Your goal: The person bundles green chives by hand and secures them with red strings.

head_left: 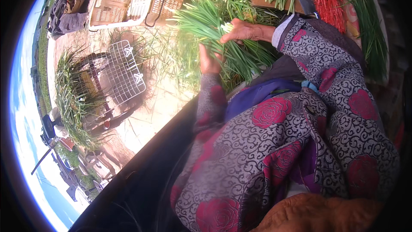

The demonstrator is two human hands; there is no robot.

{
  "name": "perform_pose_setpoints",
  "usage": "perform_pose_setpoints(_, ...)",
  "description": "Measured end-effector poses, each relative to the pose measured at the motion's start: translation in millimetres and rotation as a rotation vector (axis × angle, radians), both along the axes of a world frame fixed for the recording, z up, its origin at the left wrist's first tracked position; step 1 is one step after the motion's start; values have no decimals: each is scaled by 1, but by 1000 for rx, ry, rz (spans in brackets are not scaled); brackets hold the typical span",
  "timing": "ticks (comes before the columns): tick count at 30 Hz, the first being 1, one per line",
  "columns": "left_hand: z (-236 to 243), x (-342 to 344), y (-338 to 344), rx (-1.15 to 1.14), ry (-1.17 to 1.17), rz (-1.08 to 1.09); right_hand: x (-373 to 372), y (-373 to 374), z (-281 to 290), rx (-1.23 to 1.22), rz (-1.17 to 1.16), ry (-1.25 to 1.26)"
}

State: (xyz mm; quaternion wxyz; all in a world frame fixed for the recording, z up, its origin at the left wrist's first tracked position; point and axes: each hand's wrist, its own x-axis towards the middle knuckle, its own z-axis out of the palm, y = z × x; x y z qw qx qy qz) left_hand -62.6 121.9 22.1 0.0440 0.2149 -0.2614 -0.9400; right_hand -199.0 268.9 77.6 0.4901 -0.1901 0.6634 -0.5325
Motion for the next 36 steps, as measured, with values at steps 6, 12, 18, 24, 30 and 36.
perform_pose_setpoints(6, 18, -34, -5, 6, -46, -38, 17, -13, -2, 19, 127, 363)
perform_pose_setpoints(12, 38, -30, -16, -141, -76, -66, -8, -5, 29, 76, 468, 312)
perform_pose_setpoints(18, 23, -14, -36, -391, -132, -106, -72, 30, 48, -70, -192, 409)
perform_pose_setpoints(24, 43, 3, -13, -558, -104, -127, -62, -8, 54, -115, -192, 445)
perform_pose_setpoints(30, 22, 8, -21, -535, -200, 24, -62, -11, 41, -228, -153, 370)
perform_pose_setpoints(36, 25, 15, -17, -492, -211, -119, -65, -16, 28, -186, -180, 405)
